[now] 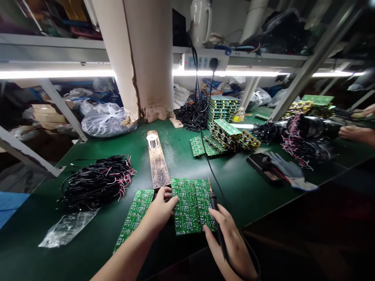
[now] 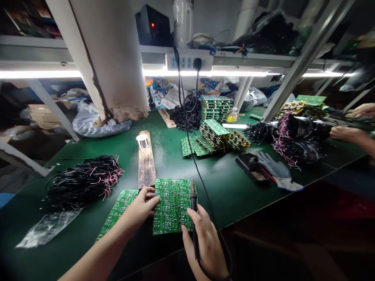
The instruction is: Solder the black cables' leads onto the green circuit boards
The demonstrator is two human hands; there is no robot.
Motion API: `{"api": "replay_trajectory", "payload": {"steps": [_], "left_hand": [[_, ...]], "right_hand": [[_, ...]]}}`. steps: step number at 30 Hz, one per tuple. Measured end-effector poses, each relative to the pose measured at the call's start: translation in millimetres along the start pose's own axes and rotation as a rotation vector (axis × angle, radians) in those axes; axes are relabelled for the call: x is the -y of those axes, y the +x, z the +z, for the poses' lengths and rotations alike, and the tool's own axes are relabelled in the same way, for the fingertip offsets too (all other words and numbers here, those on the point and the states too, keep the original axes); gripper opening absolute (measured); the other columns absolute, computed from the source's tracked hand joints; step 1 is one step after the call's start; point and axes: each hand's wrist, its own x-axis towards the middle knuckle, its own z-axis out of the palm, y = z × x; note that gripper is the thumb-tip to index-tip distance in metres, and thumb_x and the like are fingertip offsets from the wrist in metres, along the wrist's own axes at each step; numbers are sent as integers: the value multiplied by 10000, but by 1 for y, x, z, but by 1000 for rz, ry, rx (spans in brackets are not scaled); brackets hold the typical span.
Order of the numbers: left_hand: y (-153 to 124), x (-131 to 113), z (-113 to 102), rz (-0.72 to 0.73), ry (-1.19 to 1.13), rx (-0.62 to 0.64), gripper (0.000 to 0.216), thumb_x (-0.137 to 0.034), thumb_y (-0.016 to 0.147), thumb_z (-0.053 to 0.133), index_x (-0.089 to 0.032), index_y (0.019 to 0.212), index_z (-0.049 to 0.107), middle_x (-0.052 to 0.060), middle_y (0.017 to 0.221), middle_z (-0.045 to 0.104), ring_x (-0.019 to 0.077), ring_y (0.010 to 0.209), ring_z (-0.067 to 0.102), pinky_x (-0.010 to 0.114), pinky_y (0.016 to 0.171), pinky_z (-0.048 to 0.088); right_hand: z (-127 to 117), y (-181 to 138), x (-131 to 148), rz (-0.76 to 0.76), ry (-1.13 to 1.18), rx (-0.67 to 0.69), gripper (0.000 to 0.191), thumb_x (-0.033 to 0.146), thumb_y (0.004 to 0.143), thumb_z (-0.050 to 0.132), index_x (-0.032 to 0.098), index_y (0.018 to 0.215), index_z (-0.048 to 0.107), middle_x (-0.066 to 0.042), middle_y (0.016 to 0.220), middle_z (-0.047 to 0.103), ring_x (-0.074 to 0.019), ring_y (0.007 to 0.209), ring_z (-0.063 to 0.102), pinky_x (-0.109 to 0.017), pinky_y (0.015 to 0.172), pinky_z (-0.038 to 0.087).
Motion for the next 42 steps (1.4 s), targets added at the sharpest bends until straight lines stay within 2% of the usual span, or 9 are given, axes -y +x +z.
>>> {"api": "replay_trajectory", "payload": {"steps": [6,11,16,21,26,31,35,39,42], "left_hand": [[-10,9,8,-32,-123,41,388,-455,871,623,-217,1148,493,124,1184,650,239,1023,661,339,737,563],[-18,18,11,-15,-114,-9,332,-432,870,631,-203,1084,523,90,1093,658,198,940,639,298,747,513],[-19,8,13,31,-104,-16,333,-436,869,608,-214,1105,530,76,1108,637,191,957,620,257,688,509],[-28,-5,-20,53,-47,-31,304,-432,854,603,-220,1060,532,32,1023,626,128,710,575,243,593,461],[-45,7,-65,-15,156,-46,317,-471,854,596,-240,1050,503,-8,950,610,116,619,529,257,549,459],[-45,19,-53,-14,277,-63,328,-499,891,541,-239,1086,498,63,1052,626,204,813,635,284,578,510],[-46,15,-41,101,472,-145,450,-523,915,514,-231,1258,526,130,1213,657,265,885,694,395,771,546],[-59,14,-63,283,843,-253,563,-539,917,533,-264,1408,548,126,1453,580,373,1298,570,496,1048,457],[-64,26,-96,290,976,-348,595,-565,917,521,-252,1423,551,97,1519,528,365,1372,512,486,1087,442]], "right_hand": [[4,-1,-9,39,4,14,391,295,992,578,247,1375,515,-140,1430,561,-300,1278,618,-501,1034,556],[5,-3,-17,68,5,27,404,320,991,587,265,1385,515,-125,1450,543,-302,1307,593,-512,1044,546],[6,-4,-18,86,9,39,398,338,993,580,275,1381,517,-116,1439,553,-300,1300,601,-503,1036,553],[1,-6,-19,95,9,22,392,332,994,581,269,1377,522,-117,1448,551,-298,1312,596,-488,1044,549],[-3,-9,-23,97,14,4,395,323,991,592,269,1376,523,-111,1450,552,-288,1317,589,-488,1080,521],[0,-5,-21,106,24,23,395,336,999,578,269,1383,514,-116,1457,543,-291,1325,582,-495,1071,527],[0,-4,-20,125,11,47,411,362,994,580,280,1391,514,-113,1465,540,-303,1318,590,-507,1044,548],[0,-7,-23,137,0,49,396,381,993,575,279,1372,524,-113,1454,547,-312,1324,585,-521,1054,541],[1,-8,-27,144,2,58,409,387,989,585,280,1378,524,-111,1465,538,-310,1324,584,-513,1056,541]]}}
